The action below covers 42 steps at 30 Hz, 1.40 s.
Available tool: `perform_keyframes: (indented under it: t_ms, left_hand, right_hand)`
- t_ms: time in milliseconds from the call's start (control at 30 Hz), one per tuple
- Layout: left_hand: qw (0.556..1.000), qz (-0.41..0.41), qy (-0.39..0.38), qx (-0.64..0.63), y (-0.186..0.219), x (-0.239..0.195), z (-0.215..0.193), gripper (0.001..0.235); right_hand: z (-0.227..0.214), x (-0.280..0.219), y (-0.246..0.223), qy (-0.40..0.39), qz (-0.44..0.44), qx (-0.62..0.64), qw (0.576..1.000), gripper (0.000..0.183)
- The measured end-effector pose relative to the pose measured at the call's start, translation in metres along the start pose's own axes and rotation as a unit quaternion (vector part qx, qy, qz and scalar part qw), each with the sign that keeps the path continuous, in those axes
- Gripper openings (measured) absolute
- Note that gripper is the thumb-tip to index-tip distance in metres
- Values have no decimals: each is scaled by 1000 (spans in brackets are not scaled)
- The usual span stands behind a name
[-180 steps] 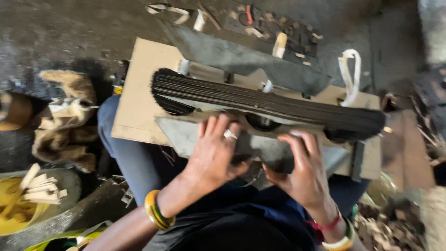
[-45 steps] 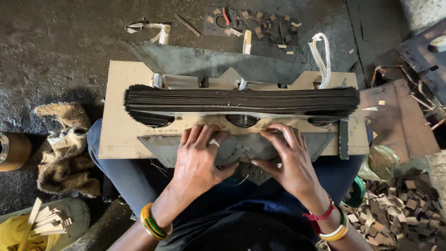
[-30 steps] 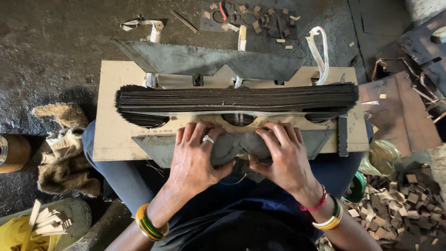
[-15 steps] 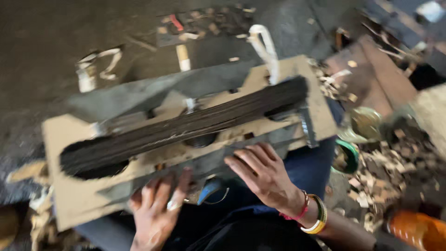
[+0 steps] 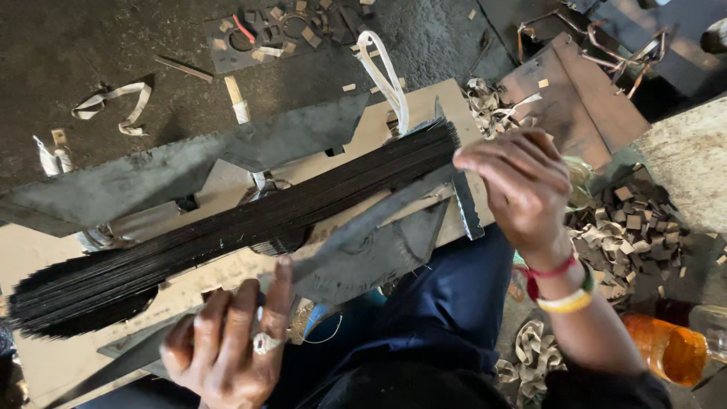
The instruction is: The person trims the ends of a bundle of black bristles clamped in a wooden jig using a metal blade. They repeatedly align the bristles and scrape the blade across the ends to even them out.
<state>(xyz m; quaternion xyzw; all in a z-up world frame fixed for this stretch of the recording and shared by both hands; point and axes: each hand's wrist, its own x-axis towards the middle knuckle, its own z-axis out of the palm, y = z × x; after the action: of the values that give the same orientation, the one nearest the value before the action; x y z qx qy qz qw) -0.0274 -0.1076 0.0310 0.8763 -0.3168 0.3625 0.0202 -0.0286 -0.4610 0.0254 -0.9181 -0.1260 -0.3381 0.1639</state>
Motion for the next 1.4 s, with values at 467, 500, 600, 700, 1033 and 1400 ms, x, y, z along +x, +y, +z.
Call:
perform_keyframes:
  t_ms: [467, 500, 600, 700, 1033, 1400]
  left_hand:
    - [990, -114, -4, -79, 6, 12, 24, 37]
    - [990, -110, 7, -88, 7, 10, 22, 38]
    - [994, -95, 14, -47, 12, 8, 21, 48]
    - [993, -106, 1, -60, 15, 7, 17, 55]
    - [992, -126, 22, -21, 21, 9, 17, 38]
    - [992, -120, 25, 8, 32, 6, 15, 37]
  right_hand:
    - [4, 9, 3, -5, -48, -79, 996, 7]
    - [2, 10, 2, 6, -51, -85, 995, 7]
    - [-1, 15, 0, 35, -69, -95, 992, 6]
    - [-4, 16, 1, 22, -68, -89, 993, 7]
    - [3, 9, 7, 48, -73, -80, 993, 10]
    - [-11, 20, 13, 15, -105, -79, 991, 5]
